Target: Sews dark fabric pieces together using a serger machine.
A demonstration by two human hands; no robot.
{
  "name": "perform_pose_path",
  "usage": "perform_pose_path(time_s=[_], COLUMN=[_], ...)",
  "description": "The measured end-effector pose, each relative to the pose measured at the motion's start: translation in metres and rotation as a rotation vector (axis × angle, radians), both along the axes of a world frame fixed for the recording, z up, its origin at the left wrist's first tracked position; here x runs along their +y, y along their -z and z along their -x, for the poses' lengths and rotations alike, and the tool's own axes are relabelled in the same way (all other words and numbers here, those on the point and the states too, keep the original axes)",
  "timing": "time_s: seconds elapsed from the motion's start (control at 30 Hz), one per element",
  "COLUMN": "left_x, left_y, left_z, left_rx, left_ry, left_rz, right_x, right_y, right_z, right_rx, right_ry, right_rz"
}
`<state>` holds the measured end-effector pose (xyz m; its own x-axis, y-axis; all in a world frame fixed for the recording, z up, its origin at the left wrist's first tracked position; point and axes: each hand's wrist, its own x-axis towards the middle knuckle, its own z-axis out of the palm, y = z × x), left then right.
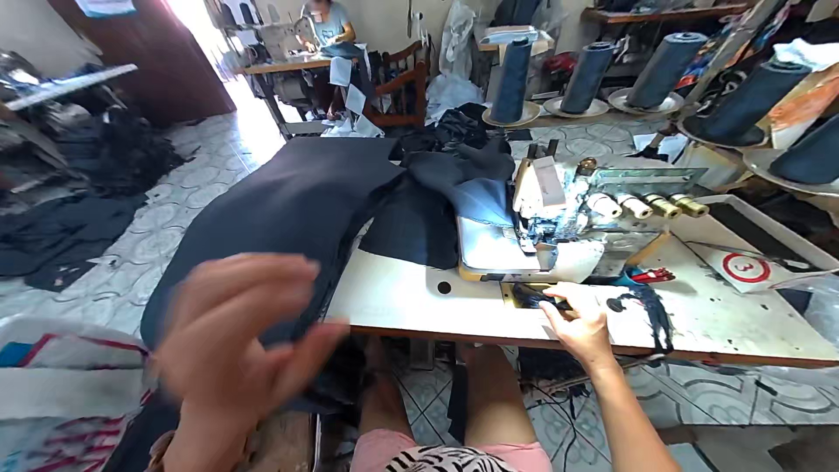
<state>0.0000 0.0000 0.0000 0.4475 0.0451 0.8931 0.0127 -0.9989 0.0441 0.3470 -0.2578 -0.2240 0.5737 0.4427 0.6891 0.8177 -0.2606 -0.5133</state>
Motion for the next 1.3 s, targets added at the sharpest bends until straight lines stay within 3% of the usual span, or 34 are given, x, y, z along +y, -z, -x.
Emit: perform_pose_path(time_s=[0.07, 0.13, 0.2, 0.27, 0.43, 0.63, 0.7, 0.8, 0.9, 0.97, 1.03, 1.1, 1.2, 1.23, 1.3], left_x=[0.045, 0.084, 0.107, 0.116, 0.112, 0.116, 0.115, 0.097, 0.05, 0.005, -0.038, -0.069, -0.084, -0.081, -0.068], left_y=[0.031, 0.065, 0.094, 0.111, 0.104, 0.078, 0.07, 0.056, 0.056, 0.071, 0.09, 0.107, 0.126, 0.129, 0.129], left_z=[-0.003, 0.002, 0.009, 0.01, 0.004, 0.007, 0.004, 0.0, -0.014, -0.02, -0.017, -0.009, -0.009, -0.015, -0.04], left_rx=[0.316, 0.568, 0.648, 0.607, 0.599, 0.527, 0.458, 0.446, 0.632, 0.785, 0.912, 1.08, 1.359, 1.356, 1.172], left_ry=[-0.221, -0.387, -0.48, -0.485, -0.502, -0.539, -0.564, -0.436, -0.195, 0.008, 0.248, 0.526, 0.892, 0.882, 0.634], left_rz=[0.053, 0.236, 0.352, 0.327, 0.324, 0.575, 0.641, 0.737, 0.794, 0.837, 0.888, 0.922, 0.798, 0.692, 0.504], right_x=[0.0, 0.0, 0.0, 0.001, 0.001, 0.0, 0.008, 0.032, 0.065, 0.089, 0.101, 0.108, 0.113, 0.109, 0.092], right_y=[0.0, 0.002, 0.003, 0.003, 0.002, -0.002, -0.014, -0.042, -0.051, -0.055, -0.067, -0.079, -0.066, -0.059, -0.045], right_z=[0.001, -0.001, -0.002, -0.002, -0.002, 0.0, 0.022, 0.088, 0.137, 0.148, 0.146, 0.133, 0.112, 0.111, 0.119], right_rx=[0.0, 0.003, 0.005, 0.006, -0.008, -0.032, 0.098, 0.715, 1.3, 1.536, 1.652, 1.739, 1.662, 1.614, 1.476], right_ry=[0.003, 0.0, -0.004, -0.004, 0.004, -0.001, -0.025, -0.413, -0.974, -1.118, -1.011, -0.686, -0.414, -0.416, -0.508], right_rz=[-0.028, -0.034, -0.019, -0.009, -0.026, -0.053, -0.164, -0.283, -0.119, -0.116, -0.233, -0.322, -0.297, -0.269, -0.238])
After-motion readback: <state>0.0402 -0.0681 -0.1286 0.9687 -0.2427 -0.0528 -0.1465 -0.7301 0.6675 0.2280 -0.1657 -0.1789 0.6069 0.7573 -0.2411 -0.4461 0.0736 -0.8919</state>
